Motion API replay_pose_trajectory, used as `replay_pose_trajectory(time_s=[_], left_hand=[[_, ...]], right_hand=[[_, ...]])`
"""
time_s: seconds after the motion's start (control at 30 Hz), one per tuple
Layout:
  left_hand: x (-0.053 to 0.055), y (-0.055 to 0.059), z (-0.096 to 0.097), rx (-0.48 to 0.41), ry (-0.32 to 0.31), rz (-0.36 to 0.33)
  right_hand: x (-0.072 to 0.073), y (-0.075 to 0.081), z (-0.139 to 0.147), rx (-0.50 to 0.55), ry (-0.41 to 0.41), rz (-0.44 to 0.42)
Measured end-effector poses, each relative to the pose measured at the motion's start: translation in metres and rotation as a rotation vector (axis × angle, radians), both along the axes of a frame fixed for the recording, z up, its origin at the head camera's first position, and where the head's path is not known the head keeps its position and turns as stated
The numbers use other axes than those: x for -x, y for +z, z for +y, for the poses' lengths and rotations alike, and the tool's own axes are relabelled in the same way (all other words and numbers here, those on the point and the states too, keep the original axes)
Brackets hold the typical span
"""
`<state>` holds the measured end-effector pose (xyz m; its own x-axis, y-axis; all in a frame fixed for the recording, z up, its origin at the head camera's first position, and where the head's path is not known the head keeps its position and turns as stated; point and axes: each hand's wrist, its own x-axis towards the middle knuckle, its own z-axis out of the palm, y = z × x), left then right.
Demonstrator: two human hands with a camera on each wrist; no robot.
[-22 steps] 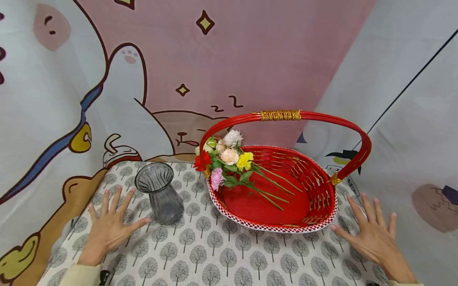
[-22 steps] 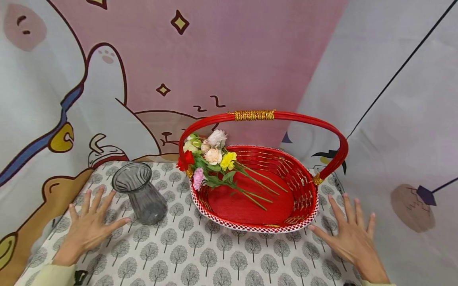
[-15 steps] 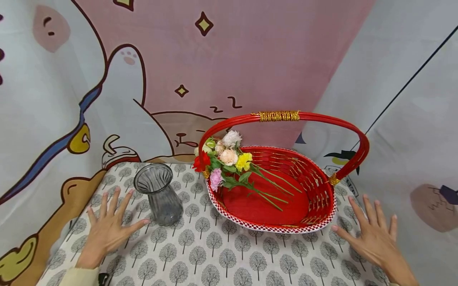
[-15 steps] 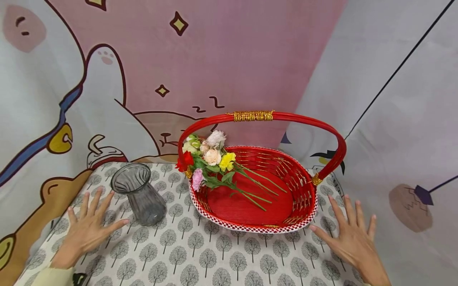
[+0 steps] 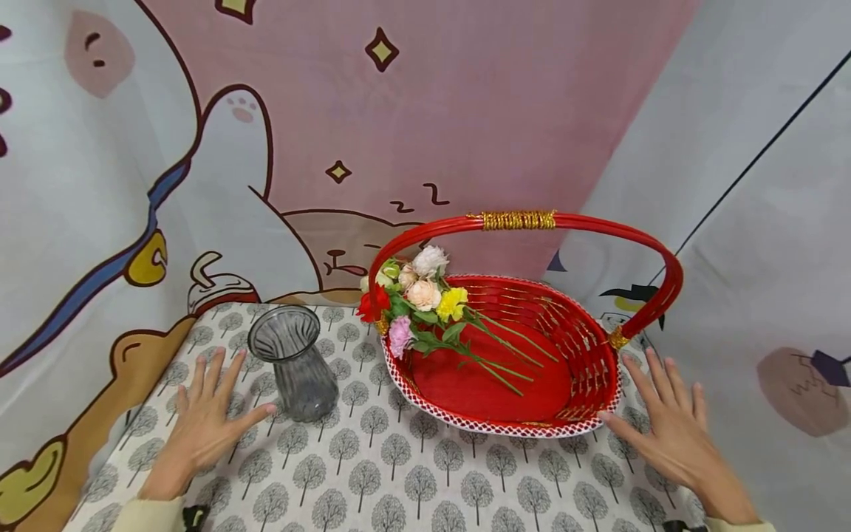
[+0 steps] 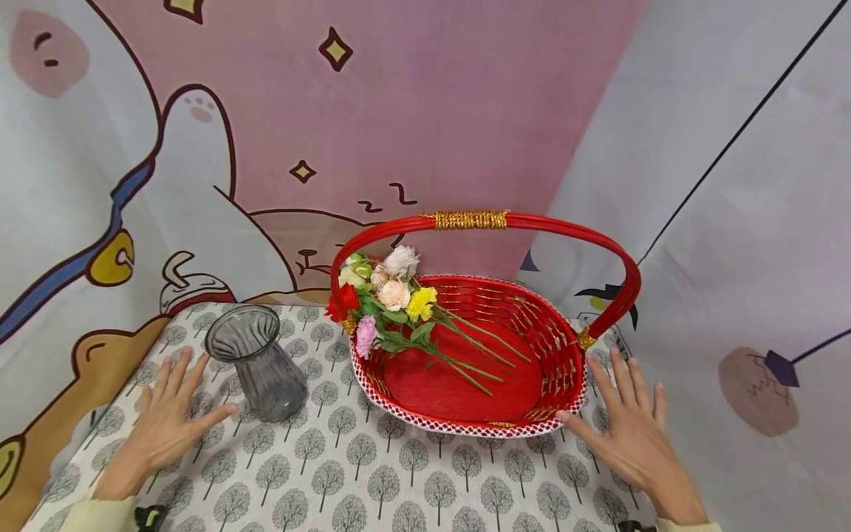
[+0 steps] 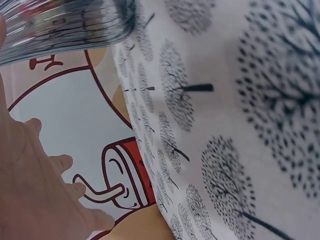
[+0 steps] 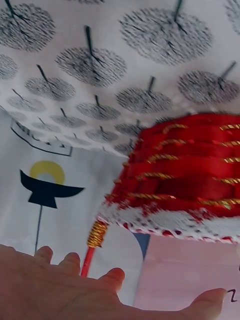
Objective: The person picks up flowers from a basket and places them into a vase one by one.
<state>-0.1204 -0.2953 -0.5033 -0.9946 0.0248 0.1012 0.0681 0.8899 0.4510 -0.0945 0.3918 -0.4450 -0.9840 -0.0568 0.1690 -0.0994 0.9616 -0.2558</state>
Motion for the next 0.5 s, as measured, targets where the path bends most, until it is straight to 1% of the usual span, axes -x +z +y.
replay_pose_trajectory(time_s=[0.07,0.2,0.37,0.5], left_hand=[[0.0,0.002,0.001,-0.047,-0.006,-0.007],[0.0,0.009,0.004,-0.164,-0.025,0.005],[0.001,0.013,0.009,-0.318,-0.052,0.068],[0.0,0.01,0.017,-0.47,-0.06,0.108]], right_hand=[[0.001,0.004,-0.005,0.015,0.025,0.006],[0.002,0.011,-0.014,0.054,0.072,0.011],[0.008,0.016,-0.026,0.089,0.111,0.002],[0.012,0.017,-0.034,0.105,0.123,-0.003]])
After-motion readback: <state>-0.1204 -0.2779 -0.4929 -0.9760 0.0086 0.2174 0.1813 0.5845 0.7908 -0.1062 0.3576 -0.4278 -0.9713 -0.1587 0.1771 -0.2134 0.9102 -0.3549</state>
